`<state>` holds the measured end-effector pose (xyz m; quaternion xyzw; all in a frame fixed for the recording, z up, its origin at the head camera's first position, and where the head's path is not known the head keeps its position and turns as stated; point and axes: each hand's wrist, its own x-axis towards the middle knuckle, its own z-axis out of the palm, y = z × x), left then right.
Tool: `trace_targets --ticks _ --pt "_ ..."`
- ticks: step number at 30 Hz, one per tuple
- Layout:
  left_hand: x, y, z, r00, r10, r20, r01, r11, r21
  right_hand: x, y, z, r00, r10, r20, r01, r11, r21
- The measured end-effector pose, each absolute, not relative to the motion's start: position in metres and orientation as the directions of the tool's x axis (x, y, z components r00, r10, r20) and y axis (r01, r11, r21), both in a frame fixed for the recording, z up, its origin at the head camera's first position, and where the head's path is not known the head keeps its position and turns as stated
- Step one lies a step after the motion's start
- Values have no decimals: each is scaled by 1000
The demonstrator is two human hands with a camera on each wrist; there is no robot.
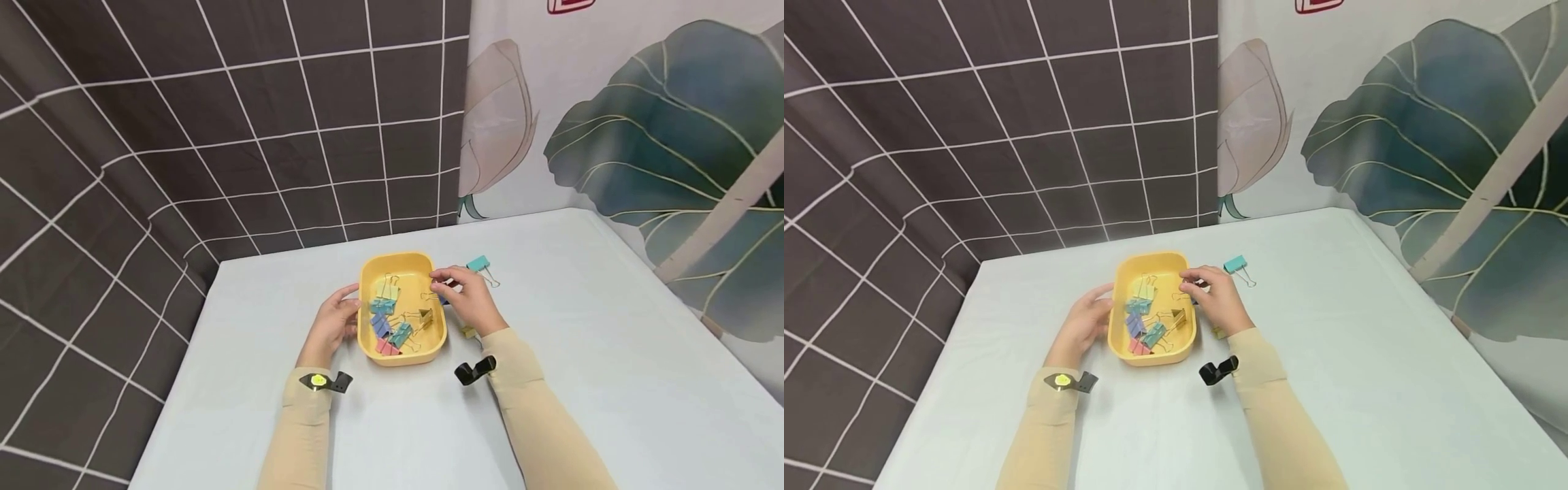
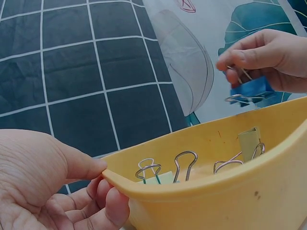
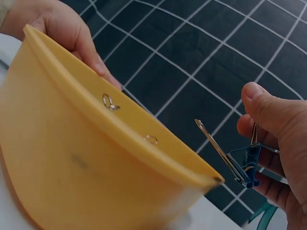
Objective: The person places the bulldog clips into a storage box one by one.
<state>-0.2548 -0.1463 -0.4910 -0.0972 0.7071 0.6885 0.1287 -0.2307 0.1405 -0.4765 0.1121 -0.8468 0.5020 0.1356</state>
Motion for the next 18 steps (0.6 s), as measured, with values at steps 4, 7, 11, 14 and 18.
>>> trace_targets --ticks 4,7,11,14,18 --pt "-255 -148 -491 -947 33 -320 -319 32 947 -234 127 -471 -937 -82 340 -337 471 -815" --pt "-256 -149 -491 -948 32 -318 -317 28 948 -237 119 -470 -943 -89 321 -325 460 -826" --pt "-256 -149 -493 -950 36 -311 -310 27 950 -240 110 -471 -952 -92 293 -302 450 -840" --pt "-256 -148 -493 -950 39 -308 -308 27 951 -243 106 -474 -953 -91 290 -298 465 -834" --pt "-257 -148 -493 -950 39 -310 -310 25 951 -247 104 -477 -948 -93 304 -309 490 -815"
